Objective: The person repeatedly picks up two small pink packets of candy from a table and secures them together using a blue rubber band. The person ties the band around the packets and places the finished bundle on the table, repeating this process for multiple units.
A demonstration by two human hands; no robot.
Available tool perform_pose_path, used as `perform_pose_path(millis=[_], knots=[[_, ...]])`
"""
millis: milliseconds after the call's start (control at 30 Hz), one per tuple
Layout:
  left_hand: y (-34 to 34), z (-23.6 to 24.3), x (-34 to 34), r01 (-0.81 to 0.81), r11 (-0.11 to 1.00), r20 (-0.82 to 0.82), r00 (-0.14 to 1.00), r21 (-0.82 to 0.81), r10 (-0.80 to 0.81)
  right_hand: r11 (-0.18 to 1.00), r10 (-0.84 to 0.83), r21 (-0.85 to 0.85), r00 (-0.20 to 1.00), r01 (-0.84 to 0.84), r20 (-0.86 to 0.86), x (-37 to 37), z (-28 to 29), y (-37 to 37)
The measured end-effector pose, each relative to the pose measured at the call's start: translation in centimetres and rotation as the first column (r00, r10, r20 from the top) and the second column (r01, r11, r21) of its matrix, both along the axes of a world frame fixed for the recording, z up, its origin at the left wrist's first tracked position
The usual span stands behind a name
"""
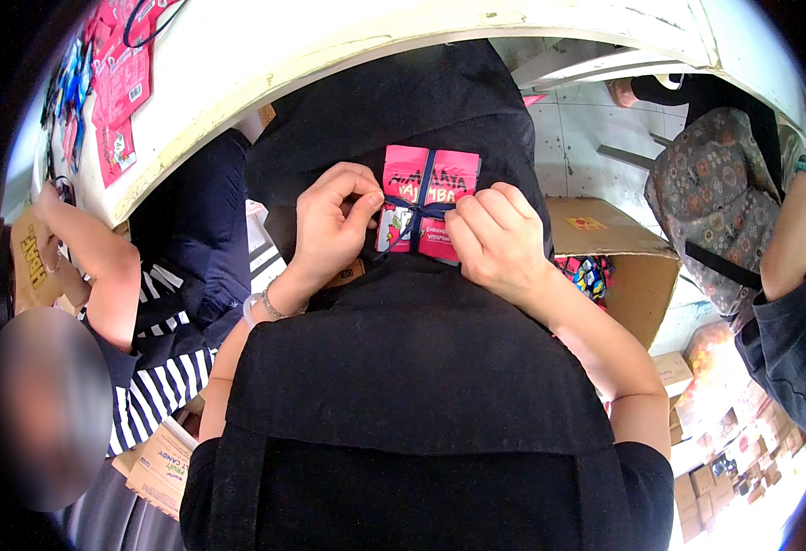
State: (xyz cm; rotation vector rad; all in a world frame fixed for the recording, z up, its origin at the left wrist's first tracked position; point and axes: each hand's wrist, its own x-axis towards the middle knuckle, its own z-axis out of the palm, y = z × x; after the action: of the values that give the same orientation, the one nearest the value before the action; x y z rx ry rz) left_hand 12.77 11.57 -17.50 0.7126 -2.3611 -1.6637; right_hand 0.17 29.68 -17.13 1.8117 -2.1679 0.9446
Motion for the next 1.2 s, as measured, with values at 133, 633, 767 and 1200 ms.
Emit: perform_pose_path(millis=[133, 633, 767, 1200], knots=[[-0.3, -0.2, -0.3, 0.055, 0.995, -0.025, 0.998, -0.078, -0.057, 0.997, 0.008, 0.076, 0.999, -0.010, 0.036, -0.1, 0.2, 0.0], [-1.9, 3.0, -0.3, 0.315, 0.935, 0.205, 0.938, -0.160, -0.281, 0.953, 0.034, 0.300, 0.999, -0.034, 0.007, 0.2, 0.9, -0.8], [-2.1, 2.4, -0.6, 0.254, 0.962, 0.339, 0.918, -0.104, -0.205, 0.956, 0.025, 0.291, 1.000, -0.022, -0.006, 0.4, 1.0, -0.8], [-1.8, 3.7, -2.6, 0.225, 0.968, 0.352, 0.901, 0.116, -0.252, 0.948, 0.019, 0.317, 1.000, -0.018, 0.001, 0.3, 1.3, -0.6]])
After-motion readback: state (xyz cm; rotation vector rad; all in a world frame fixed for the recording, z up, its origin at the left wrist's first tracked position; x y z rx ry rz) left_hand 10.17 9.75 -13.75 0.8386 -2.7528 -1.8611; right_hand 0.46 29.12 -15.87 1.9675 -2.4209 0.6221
